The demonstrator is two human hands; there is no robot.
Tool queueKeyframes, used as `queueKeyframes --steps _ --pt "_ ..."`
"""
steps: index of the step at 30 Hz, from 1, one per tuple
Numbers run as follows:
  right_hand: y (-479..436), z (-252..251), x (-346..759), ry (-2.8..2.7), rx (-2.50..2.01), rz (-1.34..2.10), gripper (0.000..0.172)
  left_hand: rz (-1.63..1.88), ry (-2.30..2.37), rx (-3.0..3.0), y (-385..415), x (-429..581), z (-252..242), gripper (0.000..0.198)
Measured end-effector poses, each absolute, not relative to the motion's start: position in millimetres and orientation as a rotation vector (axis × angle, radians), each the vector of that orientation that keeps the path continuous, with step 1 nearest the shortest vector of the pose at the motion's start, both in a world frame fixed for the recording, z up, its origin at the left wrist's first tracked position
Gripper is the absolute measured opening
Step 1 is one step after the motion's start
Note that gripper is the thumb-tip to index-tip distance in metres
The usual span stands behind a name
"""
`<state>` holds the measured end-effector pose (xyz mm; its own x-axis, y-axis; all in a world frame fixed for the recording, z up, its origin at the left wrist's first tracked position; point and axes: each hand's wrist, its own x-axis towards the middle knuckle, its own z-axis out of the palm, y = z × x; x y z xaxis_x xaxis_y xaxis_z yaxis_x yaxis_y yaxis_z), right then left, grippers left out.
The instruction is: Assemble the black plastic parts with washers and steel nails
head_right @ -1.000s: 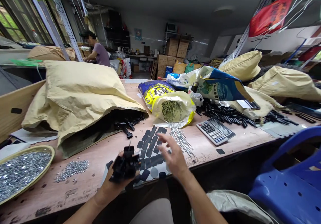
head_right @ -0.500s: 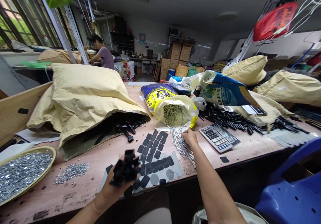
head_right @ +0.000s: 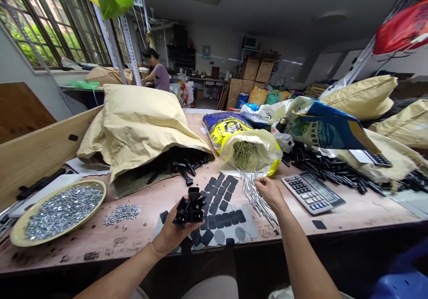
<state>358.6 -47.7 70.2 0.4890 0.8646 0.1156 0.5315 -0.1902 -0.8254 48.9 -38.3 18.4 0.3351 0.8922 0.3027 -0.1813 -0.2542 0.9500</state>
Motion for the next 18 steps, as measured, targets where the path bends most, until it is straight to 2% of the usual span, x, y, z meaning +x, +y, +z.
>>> queueKeyframes --steps 4,7,14,18 --pt "-68 104 293 -1.306 -1.468 0.736 0.031 1.199 0.777 1.488 -36 53 21 0.047" --pt "-85 121 242 -1.438 -1.22 0.768 0.022 1.162 0.83 1.55 -37 56 27 0.037" --pt "-95 119 207 -1.646 -1.377 0.462 0.001 1.114 0.841 1.618 -40 58 37 0.043" --pt "-95 111 215 -1.607 -1.375 0.511 0.012 1.034 0.833 1.633 -40 58 34 0.048"
